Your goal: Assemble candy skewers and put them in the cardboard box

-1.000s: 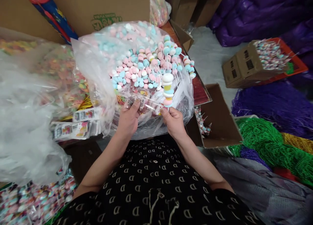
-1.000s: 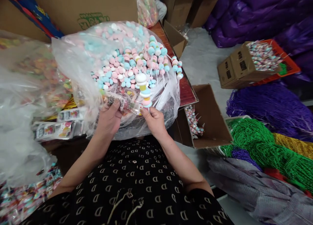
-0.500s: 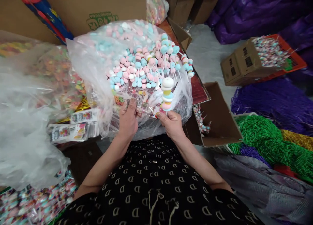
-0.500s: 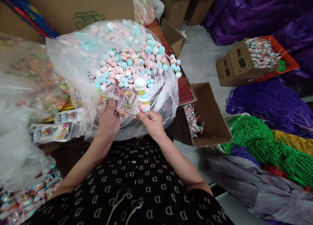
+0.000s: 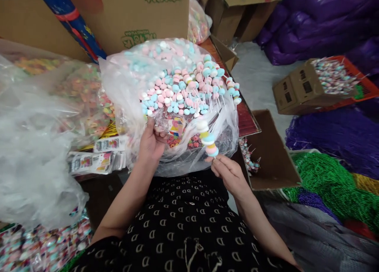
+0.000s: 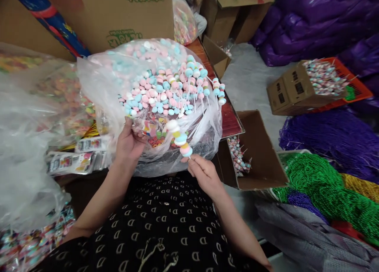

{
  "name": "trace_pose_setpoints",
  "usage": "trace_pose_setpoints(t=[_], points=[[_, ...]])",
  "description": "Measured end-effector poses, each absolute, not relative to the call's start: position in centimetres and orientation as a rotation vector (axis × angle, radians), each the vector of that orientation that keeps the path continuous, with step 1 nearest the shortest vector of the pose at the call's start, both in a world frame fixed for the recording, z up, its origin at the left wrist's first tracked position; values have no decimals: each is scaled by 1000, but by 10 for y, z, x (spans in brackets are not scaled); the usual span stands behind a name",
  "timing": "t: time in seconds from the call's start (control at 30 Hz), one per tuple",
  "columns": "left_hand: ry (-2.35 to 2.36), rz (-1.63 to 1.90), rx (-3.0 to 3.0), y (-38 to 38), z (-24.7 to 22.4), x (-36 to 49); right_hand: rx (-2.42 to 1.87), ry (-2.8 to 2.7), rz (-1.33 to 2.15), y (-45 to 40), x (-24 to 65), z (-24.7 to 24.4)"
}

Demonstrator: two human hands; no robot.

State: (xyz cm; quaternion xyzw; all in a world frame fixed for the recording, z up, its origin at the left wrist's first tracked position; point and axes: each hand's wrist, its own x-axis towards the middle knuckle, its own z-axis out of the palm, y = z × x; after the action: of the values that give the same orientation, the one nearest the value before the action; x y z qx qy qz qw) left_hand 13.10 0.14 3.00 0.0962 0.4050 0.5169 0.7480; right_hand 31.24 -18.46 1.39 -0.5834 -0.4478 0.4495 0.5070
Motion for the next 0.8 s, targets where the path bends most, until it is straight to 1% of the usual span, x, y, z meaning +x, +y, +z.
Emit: trace_pose_setpoints(t=[0.2, 0.4, 0.57, 0.8], points=[[828, 1152, 352, -1, 17, 130, -1494, -1416, 926, -181, 322, 30], [810, 1181, 569, -3, 14, 128, -1581, -1584, 739, -185, 345, 37], [918, 1236, 594, -6, 17, 131, -1585, -1535, 596, -193, 356, 33], [956, 1198, 611, -12, 23, 136, -1631, -1462, 465, -194, 354, 26]])
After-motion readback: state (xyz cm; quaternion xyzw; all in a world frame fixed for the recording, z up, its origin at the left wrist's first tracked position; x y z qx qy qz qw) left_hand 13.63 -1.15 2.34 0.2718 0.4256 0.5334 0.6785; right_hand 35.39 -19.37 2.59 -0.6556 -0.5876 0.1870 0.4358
